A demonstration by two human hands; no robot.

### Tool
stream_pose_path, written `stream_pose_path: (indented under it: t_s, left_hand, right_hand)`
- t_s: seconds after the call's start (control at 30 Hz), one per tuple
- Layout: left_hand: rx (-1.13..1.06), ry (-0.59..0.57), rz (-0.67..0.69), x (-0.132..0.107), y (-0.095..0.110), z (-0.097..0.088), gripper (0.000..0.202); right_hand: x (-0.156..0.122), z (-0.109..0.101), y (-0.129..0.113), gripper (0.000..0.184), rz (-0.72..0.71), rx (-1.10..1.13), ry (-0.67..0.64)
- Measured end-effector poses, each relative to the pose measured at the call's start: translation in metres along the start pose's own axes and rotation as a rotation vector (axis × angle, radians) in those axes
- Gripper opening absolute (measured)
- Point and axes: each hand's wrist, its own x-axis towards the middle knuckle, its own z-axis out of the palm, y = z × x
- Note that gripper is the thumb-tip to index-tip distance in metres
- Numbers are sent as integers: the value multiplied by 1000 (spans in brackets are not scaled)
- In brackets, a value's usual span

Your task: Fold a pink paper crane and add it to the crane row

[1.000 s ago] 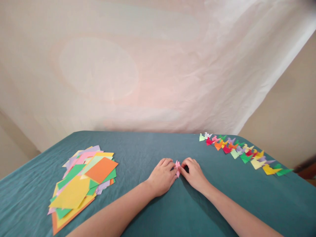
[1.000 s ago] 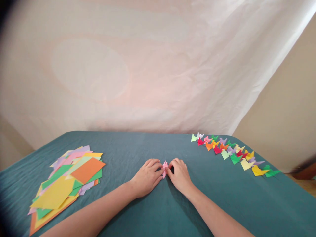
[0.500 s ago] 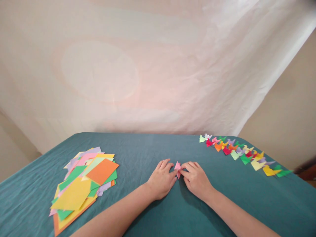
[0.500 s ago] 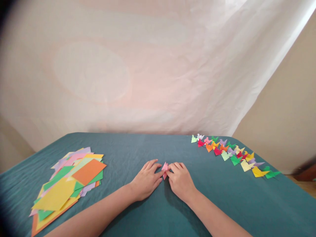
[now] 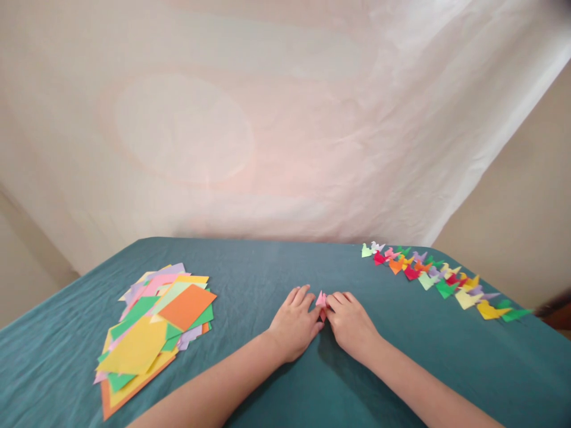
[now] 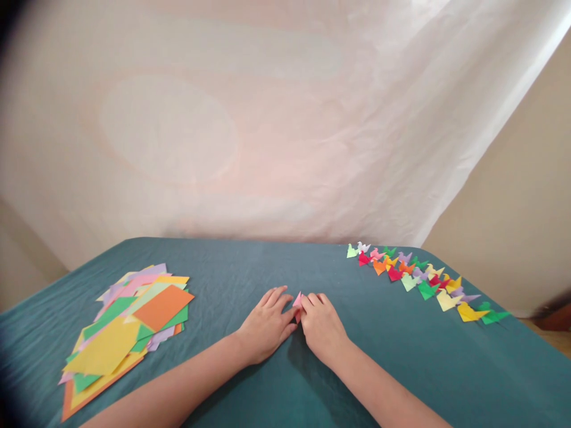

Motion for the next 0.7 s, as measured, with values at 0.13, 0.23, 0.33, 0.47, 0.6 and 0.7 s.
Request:
stream_pose_path:
  t_s: [0.13, 0.23, 0.33, 0.47, 0.6, 0.7]
  left_hand:
    - [9, 3, -19, 0, 1, -1, 36]
    - [19, 6, -20, 0, 1, -1, 35]
    - [30, 6, -23, 1, 2, 0, 35]
    - [50, 2, -14, 1, 3, 1, 36]
    - [58, 6, -3, 1, 2, 2, 38]
    - [55, 7, 8, 0, 0, 2, 42]
  right_hand:
    - [0, -3, 3, 18, 16, 23, -14]
    - [-1, -6, 4, 19, 22, 39, -26]
    - [-1, -9, 5, 19, 18, 44, -43]
    - [-4, -11, 8, 22, 6, 67, -59]
    - [-8, -11, 11, 23, 15, 96, -51]
    - [-8, -9, 12, 25, 36, 150, -13]
